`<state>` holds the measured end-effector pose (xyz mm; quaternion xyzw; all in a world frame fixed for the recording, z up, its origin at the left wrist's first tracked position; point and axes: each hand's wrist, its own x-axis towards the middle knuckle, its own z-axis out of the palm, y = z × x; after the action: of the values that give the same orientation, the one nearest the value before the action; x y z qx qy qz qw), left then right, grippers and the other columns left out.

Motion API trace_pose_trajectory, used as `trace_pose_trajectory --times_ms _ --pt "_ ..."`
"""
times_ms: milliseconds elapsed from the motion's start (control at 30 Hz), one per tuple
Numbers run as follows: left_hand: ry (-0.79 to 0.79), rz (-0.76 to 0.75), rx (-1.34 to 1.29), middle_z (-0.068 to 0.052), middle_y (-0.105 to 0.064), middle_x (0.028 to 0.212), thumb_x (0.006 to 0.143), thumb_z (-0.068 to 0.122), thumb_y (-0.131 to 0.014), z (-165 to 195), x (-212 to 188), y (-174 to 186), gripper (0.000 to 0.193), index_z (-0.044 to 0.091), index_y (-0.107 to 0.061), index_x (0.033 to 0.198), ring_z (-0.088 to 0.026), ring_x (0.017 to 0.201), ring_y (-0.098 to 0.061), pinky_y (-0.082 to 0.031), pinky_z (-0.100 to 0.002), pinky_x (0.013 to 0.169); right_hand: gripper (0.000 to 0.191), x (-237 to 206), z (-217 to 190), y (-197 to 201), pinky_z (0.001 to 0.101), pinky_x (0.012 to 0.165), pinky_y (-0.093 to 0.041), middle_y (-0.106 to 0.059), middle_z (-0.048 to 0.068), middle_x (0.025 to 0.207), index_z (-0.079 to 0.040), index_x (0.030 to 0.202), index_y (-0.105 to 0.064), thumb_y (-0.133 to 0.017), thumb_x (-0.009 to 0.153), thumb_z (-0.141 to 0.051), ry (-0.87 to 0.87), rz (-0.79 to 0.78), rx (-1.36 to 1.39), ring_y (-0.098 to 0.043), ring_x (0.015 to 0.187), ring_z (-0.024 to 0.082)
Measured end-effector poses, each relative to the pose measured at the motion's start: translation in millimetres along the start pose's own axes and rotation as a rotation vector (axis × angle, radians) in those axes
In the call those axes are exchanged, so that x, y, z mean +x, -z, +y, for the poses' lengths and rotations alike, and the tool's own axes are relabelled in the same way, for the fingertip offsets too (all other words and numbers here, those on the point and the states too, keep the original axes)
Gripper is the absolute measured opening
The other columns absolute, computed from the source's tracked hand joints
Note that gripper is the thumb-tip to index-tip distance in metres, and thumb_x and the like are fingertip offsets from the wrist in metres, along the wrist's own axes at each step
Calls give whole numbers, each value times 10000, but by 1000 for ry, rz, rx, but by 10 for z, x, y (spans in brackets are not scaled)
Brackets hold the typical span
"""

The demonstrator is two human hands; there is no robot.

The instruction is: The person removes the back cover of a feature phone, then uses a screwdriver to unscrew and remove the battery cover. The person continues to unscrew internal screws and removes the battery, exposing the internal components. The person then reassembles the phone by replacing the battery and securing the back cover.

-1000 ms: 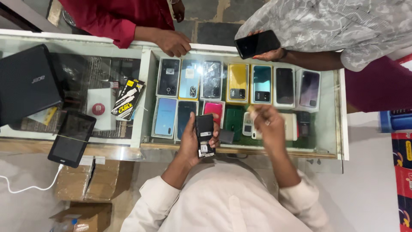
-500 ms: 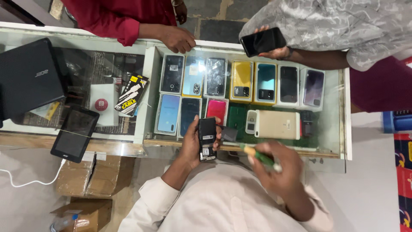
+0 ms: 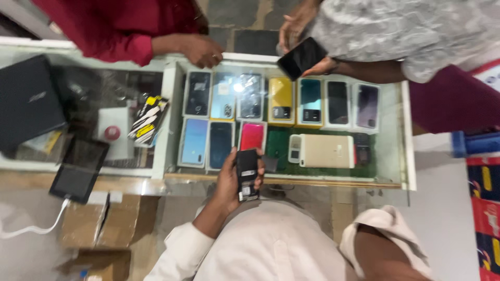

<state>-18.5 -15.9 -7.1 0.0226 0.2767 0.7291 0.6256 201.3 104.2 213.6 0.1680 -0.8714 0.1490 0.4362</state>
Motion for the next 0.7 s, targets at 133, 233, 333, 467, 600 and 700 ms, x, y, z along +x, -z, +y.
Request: trace_pose_trajectory --times_ms 133,233,333,467,600,700 --pt "2 9 -22 -84 -611 842 1052 594 -348 -31 -24 25 611 54 -558 1248 -160 654 -595 -501 -284 586 268 16 -22 -112 262 610 -515 -736 80 868 -99 1095 -656 -801 871 -113 -6 -36 80 -659 673 114" --pt "-5 14 -30 -81 -611 839 1053 590 -357 -69 27 14 601 55 -561 1235 -162 648 -587 -497 -289 582 257 4 -27 -218 263 595 -513 -733 78 854 -85 1090 -673 -799 868 -111 -54 -85 139 -653 657 112" --pt "-1 49 -41 -83 -610 838 1053 585 -365 -42 38 48 600 47 -563 1229 -168 643 -582 -491 -289 580 249 -85 -16 -357 264 579 -511 -729 75 839 -71 1085 -689 -798 865 -108 -203 -168 194 -648 642 110" --pt "-42 13 -167 -91 -605 832 1057 578 -381 -16 68 127 599 35 -561 1236 -169 637 -570 -483 -302 578 240 -413 111 -662 266 558 -509 -724 71 819 -52 1079 -712 -796 861 -105 -742 -285 178 -641 621 107" --pt "-67 16 -181 -90 -601 825 1057 579 -390 -27 109 181 604 30 -561 1240 -169 631 -564 -471 -298 565 178 -982 719 -1094 234 655 -522 -694 74 973 -31 1115 -671 -679 937 -28 -1161 73 222 -626 755 79" --pt "-52 14 -164 -89 -602 825 1050 588 -386 -29 126 176 619 29 -565 1248 -165 630 -562 -474 -297 567 189 -1438 1022 -1122 222 593 -461 -721 52 929 -34 1156 -676 -709 970 -52 -1400 247 309 -593 720 70"
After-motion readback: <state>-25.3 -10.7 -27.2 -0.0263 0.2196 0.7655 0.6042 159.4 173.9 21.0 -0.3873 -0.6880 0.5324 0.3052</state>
